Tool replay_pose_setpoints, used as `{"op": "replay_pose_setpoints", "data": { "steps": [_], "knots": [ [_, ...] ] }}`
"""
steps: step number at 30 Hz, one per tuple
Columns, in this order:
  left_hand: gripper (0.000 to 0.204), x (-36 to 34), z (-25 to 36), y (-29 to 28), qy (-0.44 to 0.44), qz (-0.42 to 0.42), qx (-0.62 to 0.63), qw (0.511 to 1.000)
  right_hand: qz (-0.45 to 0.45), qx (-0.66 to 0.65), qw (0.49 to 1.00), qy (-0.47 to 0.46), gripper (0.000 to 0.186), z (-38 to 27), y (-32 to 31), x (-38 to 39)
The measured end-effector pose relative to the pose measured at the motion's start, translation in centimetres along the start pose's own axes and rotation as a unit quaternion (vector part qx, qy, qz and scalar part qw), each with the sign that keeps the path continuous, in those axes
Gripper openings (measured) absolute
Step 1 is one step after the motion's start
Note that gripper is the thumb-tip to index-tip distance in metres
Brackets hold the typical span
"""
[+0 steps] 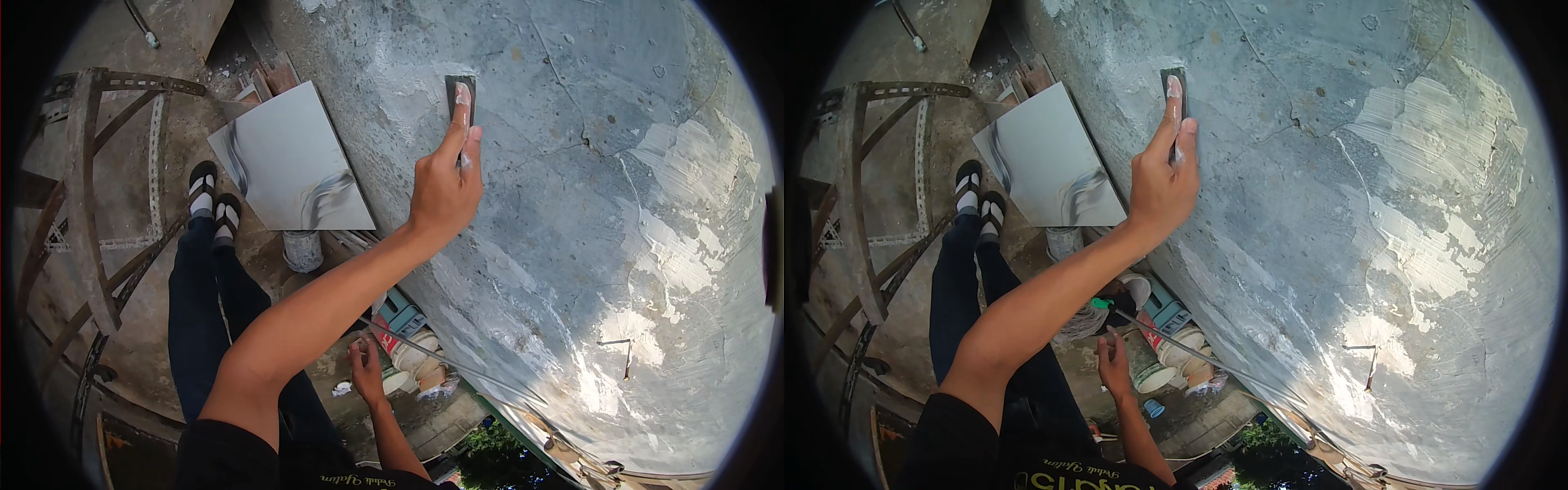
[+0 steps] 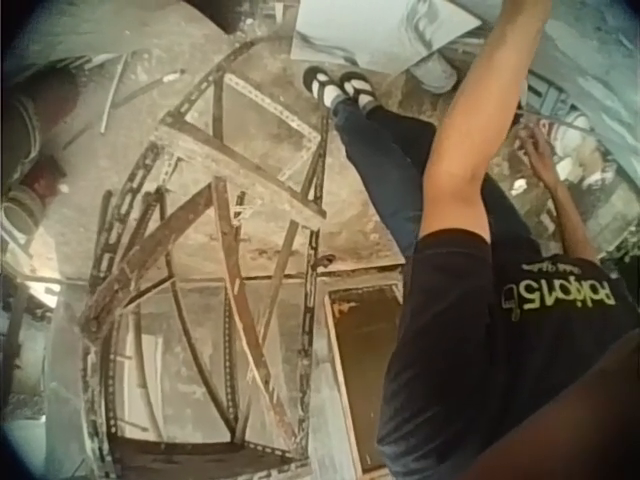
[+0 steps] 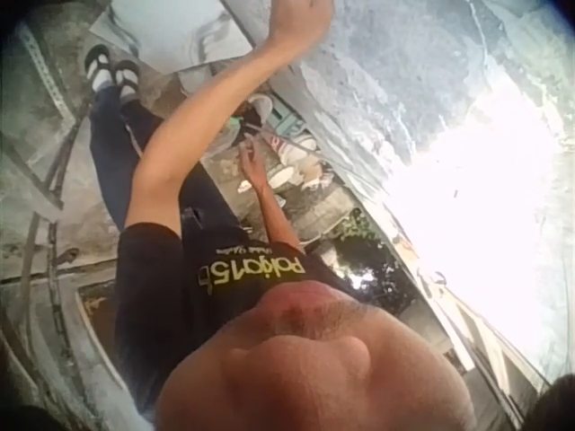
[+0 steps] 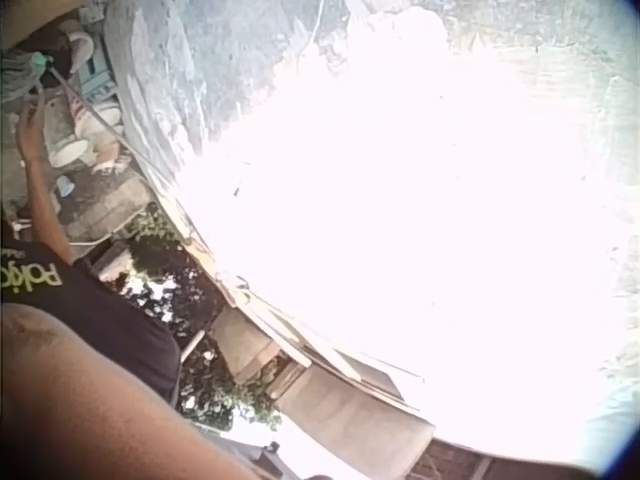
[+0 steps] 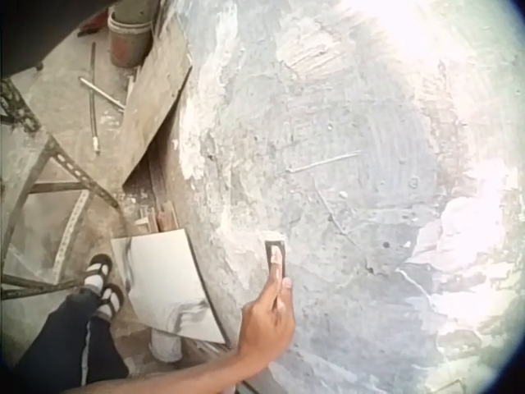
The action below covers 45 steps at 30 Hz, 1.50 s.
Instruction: Applying putty or filler to a concrete wall using a putty knife.
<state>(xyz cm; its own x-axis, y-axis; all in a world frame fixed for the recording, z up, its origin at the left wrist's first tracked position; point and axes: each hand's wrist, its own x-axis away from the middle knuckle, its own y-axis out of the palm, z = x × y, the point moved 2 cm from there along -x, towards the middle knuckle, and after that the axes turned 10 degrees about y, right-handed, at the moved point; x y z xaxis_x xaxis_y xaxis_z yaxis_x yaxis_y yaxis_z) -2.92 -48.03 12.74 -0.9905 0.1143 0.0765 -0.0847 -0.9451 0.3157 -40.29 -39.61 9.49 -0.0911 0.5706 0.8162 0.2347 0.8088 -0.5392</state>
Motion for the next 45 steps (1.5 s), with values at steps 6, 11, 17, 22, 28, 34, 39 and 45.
{"op": "replay_pose_setpoints", "data": {
  "steps": [6, 11, 17, 22, 28, 34, 39, 45],
  "knots": [
    [0.048, -0.7, -1.0, 0.4, 0.000, 0.024, -0.007, 1.000, -0.004, 0.002, 1.000, 0.003, 0.053, 0.1, -0.2, -0.2],
    [0.047, 1.8, -1.1, 0.1, 0.065, 0.022, 0.002, 0.998, -0.001, 0.008, 1.000, 0.003, 0.053, 1.0, -0.4, -0.4],
    [0.049, 2.2, -1.1, 0.2, -0.013, -0.041, 0.032, 0.999, -0.006, 0.006, 1.000, 0.020, 0.052, 0.2, -0.2, -0.2],
    [0.051, 0.7, -3.2, 1.3, 0.101, 0.063, -0.008, 0.993, 0.007, -0.008, 1.000, 0.018, 0.048, 1.0, -1.0, -0.1],
    [0.055, 0.7, -3.7, 0.4, -0.018, 0.026, 0.029, 0.999, 0.011, -0.024, 0.999, 0.045, 0.050, 3.4, -0.8, 0.4],
    [0.054, 0.9, -5.2, 0.8, 0.056, 0.011, -0.021, 0.998, -0.009, -0.037, 0.998, 0.052, 0.052, 3.3, 0.2, 0.2],
    [0.053, -1.5, -4.1, 0.3, -0.043, 0.051, 0.064, 0.996, 0.000, -0.063, 0.998, 0.017, 0.049, 2.7, -0.2, -0.6],
    [0.055, 0.3, -6.5, -0.5, 0.251, 0.039, -0.108, 0.961, -0.032, -0.031, 0.998, 0.034, 0.050, 3.3, 0.6, -0.4]
  ]
}}
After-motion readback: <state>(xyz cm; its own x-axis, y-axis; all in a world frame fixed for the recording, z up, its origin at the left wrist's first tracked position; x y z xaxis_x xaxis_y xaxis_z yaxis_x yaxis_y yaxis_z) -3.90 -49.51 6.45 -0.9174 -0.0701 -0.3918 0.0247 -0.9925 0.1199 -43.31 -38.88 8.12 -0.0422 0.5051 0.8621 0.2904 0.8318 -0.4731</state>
